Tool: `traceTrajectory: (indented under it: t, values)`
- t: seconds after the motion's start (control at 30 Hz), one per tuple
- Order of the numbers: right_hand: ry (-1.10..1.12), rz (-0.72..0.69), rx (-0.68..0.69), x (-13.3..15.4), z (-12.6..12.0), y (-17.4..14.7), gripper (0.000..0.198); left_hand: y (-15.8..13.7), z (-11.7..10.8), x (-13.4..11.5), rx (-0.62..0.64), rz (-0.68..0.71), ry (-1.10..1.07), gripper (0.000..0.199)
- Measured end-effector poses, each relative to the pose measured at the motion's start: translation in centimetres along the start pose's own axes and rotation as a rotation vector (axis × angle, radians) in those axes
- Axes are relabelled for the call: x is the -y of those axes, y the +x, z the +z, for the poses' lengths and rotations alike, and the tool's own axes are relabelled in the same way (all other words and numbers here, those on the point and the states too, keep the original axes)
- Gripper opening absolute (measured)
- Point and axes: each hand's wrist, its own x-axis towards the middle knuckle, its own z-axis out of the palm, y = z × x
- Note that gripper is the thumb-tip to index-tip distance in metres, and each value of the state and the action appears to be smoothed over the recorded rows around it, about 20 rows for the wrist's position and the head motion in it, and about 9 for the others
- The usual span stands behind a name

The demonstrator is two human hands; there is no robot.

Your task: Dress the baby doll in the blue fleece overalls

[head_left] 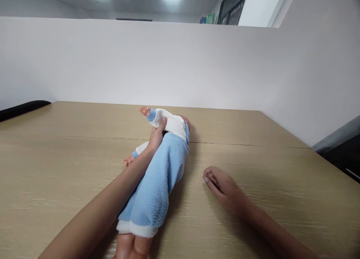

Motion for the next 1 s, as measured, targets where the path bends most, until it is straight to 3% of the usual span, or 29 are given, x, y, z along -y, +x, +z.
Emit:
traceTrajectory:
  t: [0.3,0.57,0.8,1.0]
  values:
    - [0.04,0.035,-0.026,-0.9,0.4,-0.2,0.009,-0.5,1.4,0.1,-0.063,0.048,0.062,0.069]
    - [0.242,0.117,-0.125,-1.9,0.6,0.4,0.014,-1.7,3.6,0.3,0.007,0.139,0.273,0.057]
    - [0.523,0.169,-0.219,-2.5,0.5,0.9,0.033,-3.0,5.7,1.3,0.089,0.215,0.631,0.047]
    - [0.939,0.314,-0.223,-3.3,-1.2,1.8,0.056,-4.8,8.6,1.1,0.272,0.266,1.192,0.042]
